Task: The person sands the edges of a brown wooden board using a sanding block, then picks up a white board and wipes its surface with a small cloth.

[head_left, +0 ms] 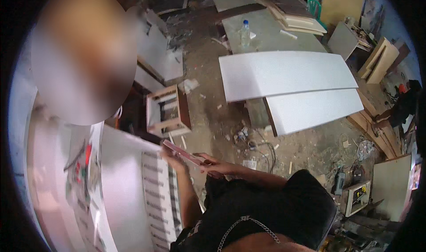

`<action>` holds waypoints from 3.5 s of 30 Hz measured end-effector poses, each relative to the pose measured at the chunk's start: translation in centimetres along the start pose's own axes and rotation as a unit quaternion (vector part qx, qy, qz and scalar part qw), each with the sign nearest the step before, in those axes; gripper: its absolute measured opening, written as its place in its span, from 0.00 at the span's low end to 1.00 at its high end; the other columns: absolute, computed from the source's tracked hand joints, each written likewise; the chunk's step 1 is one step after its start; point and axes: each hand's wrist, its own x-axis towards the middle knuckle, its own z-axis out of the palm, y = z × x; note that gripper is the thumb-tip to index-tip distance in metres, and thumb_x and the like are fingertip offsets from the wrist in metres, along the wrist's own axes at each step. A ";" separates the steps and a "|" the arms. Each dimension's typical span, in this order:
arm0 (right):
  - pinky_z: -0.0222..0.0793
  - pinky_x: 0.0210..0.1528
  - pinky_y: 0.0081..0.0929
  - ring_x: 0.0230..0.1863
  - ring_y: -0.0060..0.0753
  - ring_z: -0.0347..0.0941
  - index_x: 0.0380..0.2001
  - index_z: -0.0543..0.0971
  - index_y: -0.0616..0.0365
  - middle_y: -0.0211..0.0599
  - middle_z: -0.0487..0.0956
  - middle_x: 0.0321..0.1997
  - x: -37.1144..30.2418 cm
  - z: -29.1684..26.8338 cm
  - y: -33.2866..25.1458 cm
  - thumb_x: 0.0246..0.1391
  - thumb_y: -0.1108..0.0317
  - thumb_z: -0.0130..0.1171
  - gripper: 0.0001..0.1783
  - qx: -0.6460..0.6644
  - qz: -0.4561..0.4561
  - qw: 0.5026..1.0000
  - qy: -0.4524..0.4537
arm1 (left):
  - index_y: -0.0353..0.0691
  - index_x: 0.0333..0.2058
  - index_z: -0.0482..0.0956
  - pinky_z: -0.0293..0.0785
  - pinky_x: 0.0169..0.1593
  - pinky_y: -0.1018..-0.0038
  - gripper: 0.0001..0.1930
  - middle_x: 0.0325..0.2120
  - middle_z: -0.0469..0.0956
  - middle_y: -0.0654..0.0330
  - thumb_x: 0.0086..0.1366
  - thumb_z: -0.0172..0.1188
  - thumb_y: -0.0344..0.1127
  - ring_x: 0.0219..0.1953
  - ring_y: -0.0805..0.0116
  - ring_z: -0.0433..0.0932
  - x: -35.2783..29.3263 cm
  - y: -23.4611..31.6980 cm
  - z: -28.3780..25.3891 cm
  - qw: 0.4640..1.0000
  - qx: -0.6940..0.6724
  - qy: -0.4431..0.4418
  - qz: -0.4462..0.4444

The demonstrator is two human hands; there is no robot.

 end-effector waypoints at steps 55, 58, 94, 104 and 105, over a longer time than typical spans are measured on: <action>0.71 0.36 0.23 0.36 0.22 0.71 0.59 0.68 0.58 0.28 0.71 0.40 96.9 -82.0 -9.2 0.59 0.55 0.62 0.30 0.109 -0.144 -0.143 0.973 | 0.45 0.51 0.76 0.52 0.65 0.47 0.27 0.50 0.74 0.58 0.62 0.58 0.58 0.56 0.56 0.70 62.0 -25.4 112.3 -0.113 -0.184 -0.893 0.394; 0.72 0.35 0.24 0.35 0.21 0.71 0.63 0.64 0.57 0.28 0.71 0.40 102.0 -84.5 -7.1 0.62 0.57 0.58 0.30 0.133 -0.219 -0.193 0.947 | 0.45 0.45 0.80 0.53 0.63 0.52 0.22 0.48 0.77 0.58 0.62 0.61 0.55 0.55 0.59 0.70 65.8 -26.6 113.0 -0.116 -0.255 -0.853 0.440; 0.67 0.41 0.24 0.40 0.24 0.73 0.56 0.78 0.59 0.36 0.79 0.37 92.0 -92.5 -1.5 0.54 0.59 0.65 0.27 0.157 -0.132 -0.026 0.978 | 0.38 0.16 0.68 0.59 0.24 0.65 0.15 0.15 0.64 0.57 0.63 0.54 0.30 0.18 0.58 0.64 66.8 -27.1 115.8 -0.401 -0.173 -0.780 0.448; 0.65 0.40 0.22 0.37 0.24 0.72 0.56 0.78 0.58 0.37 0.78 0.37 92.1 -92.9 -3.0 0.51 0.56 0.68 0.31 0.106 -0.131 -0.056 0.984 | 0.37 0.16 0.67 0.58 0.24 0.64 0.16 0.15 0.64 0.56 0.63 0.55 0.29 0.17 0.58 0.63 66.9 -27.4 115.8 -0.400 -0.196 -0.794 0.415; 0.66 0.40 0.21 0.38 0.24 0.73 0.56 0.78 0.58 0.37 0.78 0.37 90.9 -93.3 -2.5 0.51 0.56 0.68 0.30 0.120 -0.136 -0.052 0.982 | 0.37 0.16 0.67 0.58 0.24 0.64 0.16 0.15 0.64 0.56 0.63 0.55 0.29 0.17 0.58 0.63 66.7 -27.5 115.6 -0.405 -0.201 -0.786 0.422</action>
